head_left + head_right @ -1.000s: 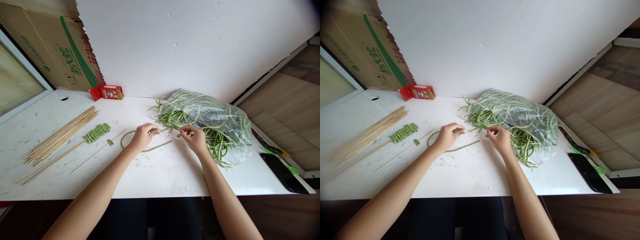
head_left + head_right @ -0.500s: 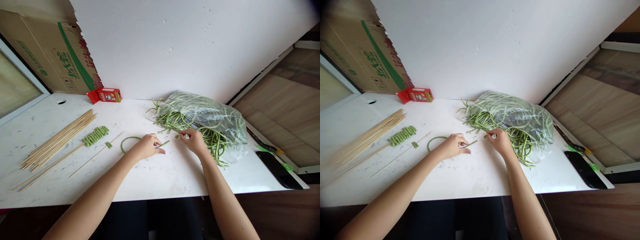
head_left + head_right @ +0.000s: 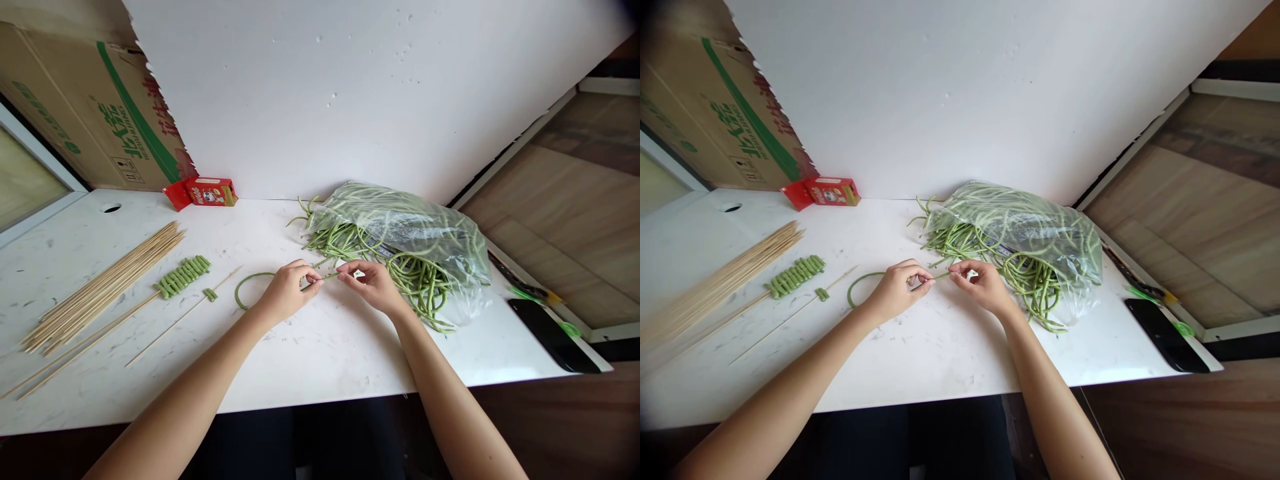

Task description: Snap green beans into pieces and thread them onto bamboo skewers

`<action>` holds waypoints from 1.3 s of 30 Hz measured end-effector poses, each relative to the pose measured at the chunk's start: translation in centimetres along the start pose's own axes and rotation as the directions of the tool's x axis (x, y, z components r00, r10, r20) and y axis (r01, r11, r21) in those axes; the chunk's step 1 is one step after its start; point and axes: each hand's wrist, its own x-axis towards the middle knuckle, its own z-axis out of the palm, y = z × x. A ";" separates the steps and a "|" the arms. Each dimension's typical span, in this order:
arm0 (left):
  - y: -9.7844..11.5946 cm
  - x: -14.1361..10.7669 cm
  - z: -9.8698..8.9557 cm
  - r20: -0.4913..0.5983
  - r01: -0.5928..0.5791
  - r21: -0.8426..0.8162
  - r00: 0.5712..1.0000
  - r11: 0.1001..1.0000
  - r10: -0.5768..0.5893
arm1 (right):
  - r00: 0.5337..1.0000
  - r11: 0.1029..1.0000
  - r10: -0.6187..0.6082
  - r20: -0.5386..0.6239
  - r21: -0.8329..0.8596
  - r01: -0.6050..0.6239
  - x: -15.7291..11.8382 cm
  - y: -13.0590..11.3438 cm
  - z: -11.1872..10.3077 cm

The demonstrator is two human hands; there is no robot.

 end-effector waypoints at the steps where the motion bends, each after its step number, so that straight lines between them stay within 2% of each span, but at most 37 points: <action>1: 0.1 0.0 0.0 -0.001 -0.005 -0.002 1.000 1.000 0.005 | 1.000 1.000 0.001 0.001 0.022 -0.001 0.0 0.1 0.0; 5: 0.6 0.0 -0.1 -0.005 -0.021 0.004 1.000 1.000 0.021 | 1.000 0.999 -0.009 0.016 0.042 0.009 -0.1 0.0 0.4; 12: 1.1 0.0 0.0 -0.007 -0.010 -0.091 1.000 0.996 0.010 | 0.997 0.997 -0.023 0.079 0.076 0.017 -0.7 -1.4 2.4; 16: 1.2 0.0 -0.1 -0.016 -0.026 -0.074 1.000 0.997 0.025 | 0.996 0.997 -0.016 0.086 0.077 0.009 -0.7 -1.5 2.6; 21: 1.5 0.1 -0.4 -0.032 -0.064 -0.085 0.998 0.994 0.061 | 0.994 0.986 -0.013 0.113 0.168 -0.007 -0.7 -1.7 2.5; 24: 1.8 0.2 -0.5 -0.043 -0.083 -0.103 0.996 0.991 0.079 | 0.989 0.967 0.028 0.144 0.247 -0.063 -0.7 -1.7 2.6; 31: 2.1 0.2 -0.8 -0.063 -0.131 -0.120 0.990 0.984 0.124 | 0.951 0.840 0.133 0.278 0.478 -0.257 -0.6 -1.1 3.1; 39: 2.5 0.3 -1.1 -0.058 -0.175 -0.143 0.984 0.974 0.168 | 0.904 0.663 0.126 0.407 0.643 -0.382 -0.8 -1.0 3.7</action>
